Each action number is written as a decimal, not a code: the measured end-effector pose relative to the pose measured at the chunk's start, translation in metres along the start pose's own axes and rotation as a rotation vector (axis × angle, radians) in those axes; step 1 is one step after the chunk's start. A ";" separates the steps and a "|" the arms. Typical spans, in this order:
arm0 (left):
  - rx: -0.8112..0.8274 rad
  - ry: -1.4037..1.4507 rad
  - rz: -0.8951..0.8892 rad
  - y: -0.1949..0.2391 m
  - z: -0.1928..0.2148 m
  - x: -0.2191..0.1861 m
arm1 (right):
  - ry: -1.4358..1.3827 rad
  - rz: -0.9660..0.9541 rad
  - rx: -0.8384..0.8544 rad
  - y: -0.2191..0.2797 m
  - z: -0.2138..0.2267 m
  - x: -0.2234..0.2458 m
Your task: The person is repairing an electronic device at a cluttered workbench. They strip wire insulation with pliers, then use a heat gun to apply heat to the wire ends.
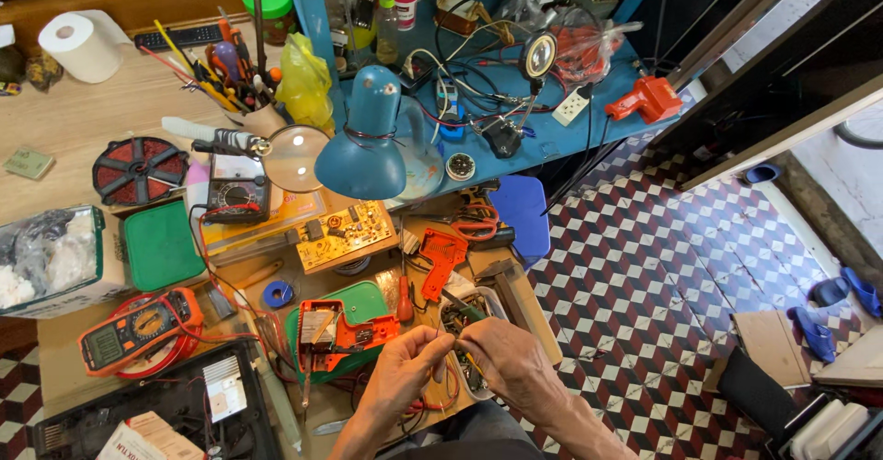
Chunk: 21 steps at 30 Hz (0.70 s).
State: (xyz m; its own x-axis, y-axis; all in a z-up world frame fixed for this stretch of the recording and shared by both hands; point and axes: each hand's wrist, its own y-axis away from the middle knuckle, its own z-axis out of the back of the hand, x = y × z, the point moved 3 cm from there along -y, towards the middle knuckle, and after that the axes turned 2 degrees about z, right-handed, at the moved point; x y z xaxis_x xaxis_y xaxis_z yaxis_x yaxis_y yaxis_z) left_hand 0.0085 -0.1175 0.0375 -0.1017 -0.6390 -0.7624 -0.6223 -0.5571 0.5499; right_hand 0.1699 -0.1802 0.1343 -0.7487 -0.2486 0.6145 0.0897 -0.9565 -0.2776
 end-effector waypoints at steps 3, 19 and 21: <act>0.018 0.018 0.102 -0.008 -0.012 -0.005 | -0.030 0.043 -0.015 0.002 0.012 -0.014; -0.336 0.172 -0.207 -0.109 -0.164 -0.007 | -0.698 -0.505 0.157 0.013 0.112 -0.173; -0.257 0.381 -0.213 -0.121 -0.170 -0.001 | -0.552 -0.273 0.173 0.004 0.132 -0.180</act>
State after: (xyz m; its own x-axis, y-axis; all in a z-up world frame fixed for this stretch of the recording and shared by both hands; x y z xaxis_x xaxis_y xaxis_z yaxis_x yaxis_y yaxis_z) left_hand 0.2161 -0.1392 0.0298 0.3269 -0.6180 -0.7150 -0.3823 -0.7784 0.4980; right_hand 0.3913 -0.1597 0.1200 -0.3151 0.0100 0.9490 0.0828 -0.9958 0.0380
